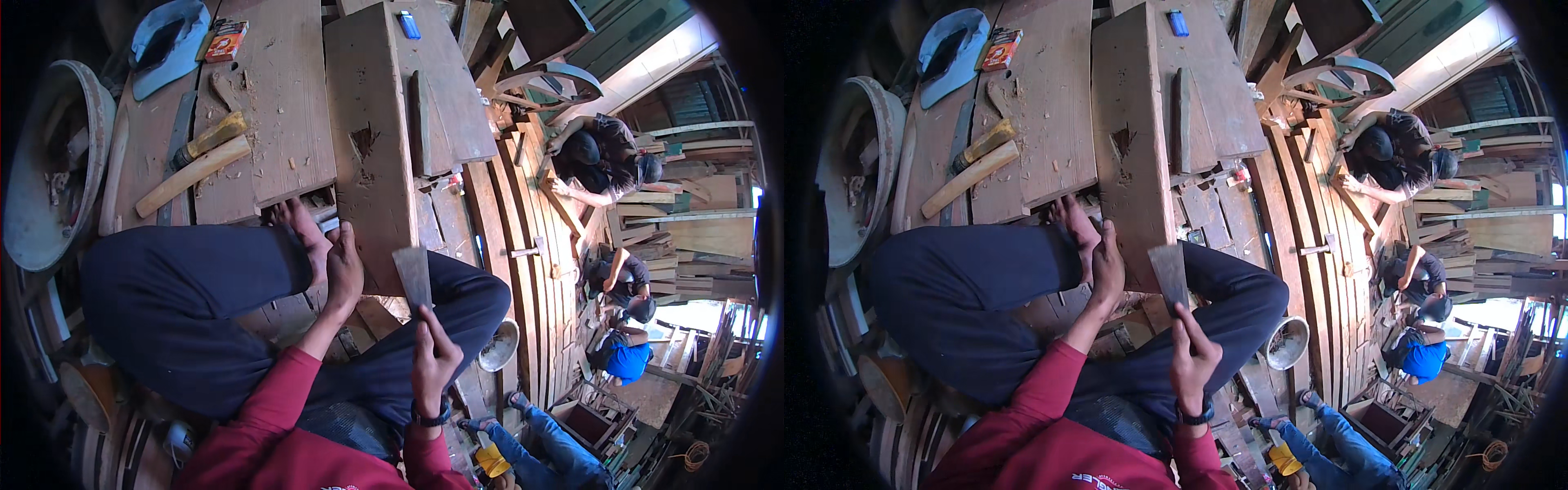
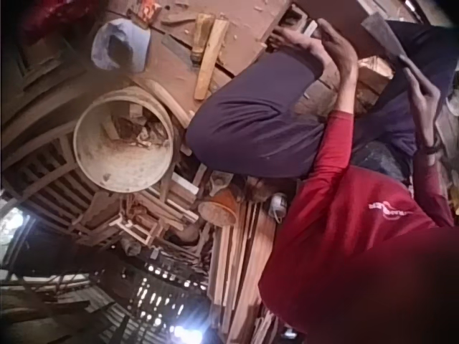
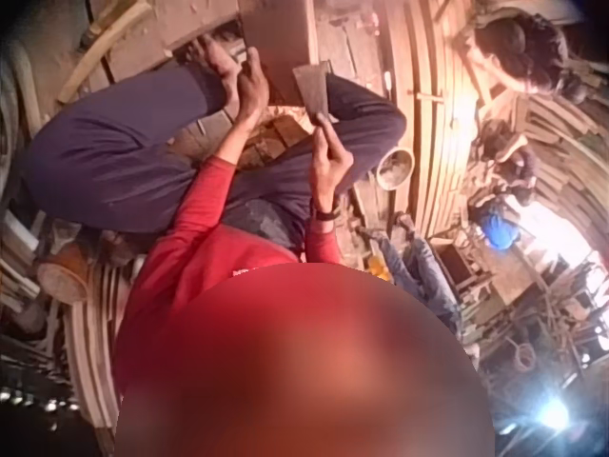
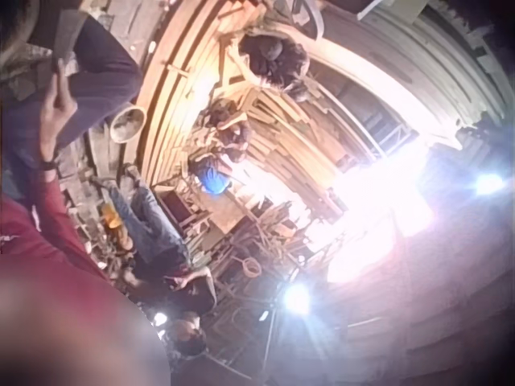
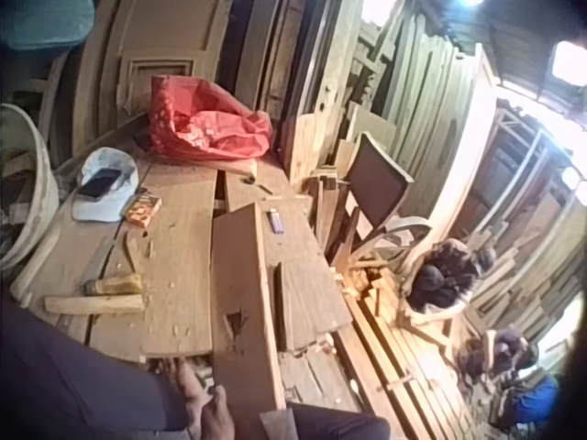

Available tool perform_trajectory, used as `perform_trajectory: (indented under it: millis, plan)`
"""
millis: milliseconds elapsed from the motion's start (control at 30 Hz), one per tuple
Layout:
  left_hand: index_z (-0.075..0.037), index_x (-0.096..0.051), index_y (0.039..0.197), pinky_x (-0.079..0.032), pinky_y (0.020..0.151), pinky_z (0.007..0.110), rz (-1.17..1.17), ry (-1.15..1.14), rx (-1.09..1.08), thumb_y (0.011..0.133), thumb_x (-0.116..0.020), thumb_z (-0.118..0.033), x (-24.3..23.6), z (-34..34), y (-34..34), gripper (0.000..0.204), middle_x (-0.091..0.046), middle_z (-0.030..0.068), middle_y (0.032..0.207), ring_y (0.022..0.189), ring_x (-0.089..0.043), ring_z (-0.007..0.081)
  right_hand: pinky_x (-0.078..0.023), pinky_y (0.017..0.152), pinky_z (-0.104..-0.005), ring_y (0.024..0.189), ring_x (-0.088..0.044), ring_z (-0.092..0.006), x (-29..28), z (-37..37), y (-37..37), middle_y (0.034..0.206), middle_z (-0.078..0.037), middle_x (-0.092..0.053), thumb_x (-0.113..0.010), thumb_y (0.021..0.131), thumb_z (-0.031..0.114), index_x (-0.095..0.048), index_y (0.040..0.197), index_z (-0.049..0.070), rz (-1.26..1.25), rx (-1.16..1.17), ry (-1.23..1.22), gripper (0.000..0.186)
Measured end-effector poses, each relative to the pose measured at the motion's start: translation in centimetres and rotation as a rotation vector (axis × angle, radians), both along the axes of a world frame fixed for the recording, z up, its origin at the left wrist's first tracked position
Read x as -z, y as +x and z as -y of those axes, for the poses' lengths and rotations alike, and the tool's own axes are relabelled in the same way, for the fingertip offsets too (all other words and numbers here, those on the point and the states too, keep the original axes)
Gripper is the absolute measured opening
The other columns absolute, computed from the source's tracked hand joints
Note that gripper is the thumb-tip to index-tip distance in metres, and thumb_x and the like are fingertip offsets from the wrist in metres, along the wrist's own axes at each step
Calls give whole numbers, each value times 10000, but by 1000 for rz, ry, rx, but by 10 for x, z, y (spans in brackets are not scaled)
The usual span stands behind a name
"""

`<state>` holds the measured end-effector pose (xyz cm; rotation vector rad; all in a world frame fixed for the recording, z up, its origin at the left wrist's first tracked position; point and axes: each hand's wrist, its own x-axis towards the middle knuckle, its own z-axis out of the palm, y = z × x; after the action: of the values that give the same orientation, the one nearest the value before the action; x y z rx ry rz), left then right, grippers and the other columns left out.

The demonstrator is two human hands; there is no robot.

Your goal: Chiseling a rectangular notch into a piece of wood using a wood chisel and hand pressure/hammering.

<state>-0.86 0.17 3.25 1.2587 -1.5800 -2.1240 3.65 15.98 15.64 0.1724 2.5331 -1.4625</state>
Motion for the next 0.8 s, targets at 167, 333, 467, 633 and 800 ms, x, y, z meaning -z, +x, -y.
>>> perform_trajectory:
  millis: [167,333,467,633,800]
  plan:
    - [1,-501,989,-422,827,309,-67,-65,-87,1097,-394,-383,5,-4,-1,413,-473,63,858,860,-466,165,-486,915,-261,1031,-666,-125,7,17,-19,1105,-158,-743,-629,953,54,-696,1203,-5,-44,10,-156,265]
    - [10,-509,996,-427,845,315,-76,-18,-82,1099,-386,-383,2,-4,-1,424,-512,73,880,876,-486,164,-417,620,-198,681,-545,-31,1,-11,6,787,-14,-689,-639,946,50,-704,1200,-2,0,8,-68,266]
    - [8,-509,999,-428,845,313,-80,-42,-45,1104,-373,-370,7,-1,0,416,-524,76,890,886,-494,164,-371,564,-196,619,-488,-14,6,-11,9,694,21,-616,-641,944,46,-712,1189,0,-45,11,-54,259]
    - [8,-500,1041,-427,841,315,-77,-73,-64,1109,-361,-353,-3,-6,-2,393,-528,68,907,890,-492,159,-502,854,-251,963,-671,-107,4,30,-29,1055,-158,-754,-630,953,54,-706,1175,-9,-192,-67,-92,243]
    - [35,-534,1096,-432,896,296,-123,-28,-123,1105,-381,-360,-5,-5,-3,424,-578,86,996,957,-511,154,-500,791,-237,891,-658,-78,8,23,-21,946,-109,-761,-635,952,62,-713,1181,10,-223,-74,-59,247]
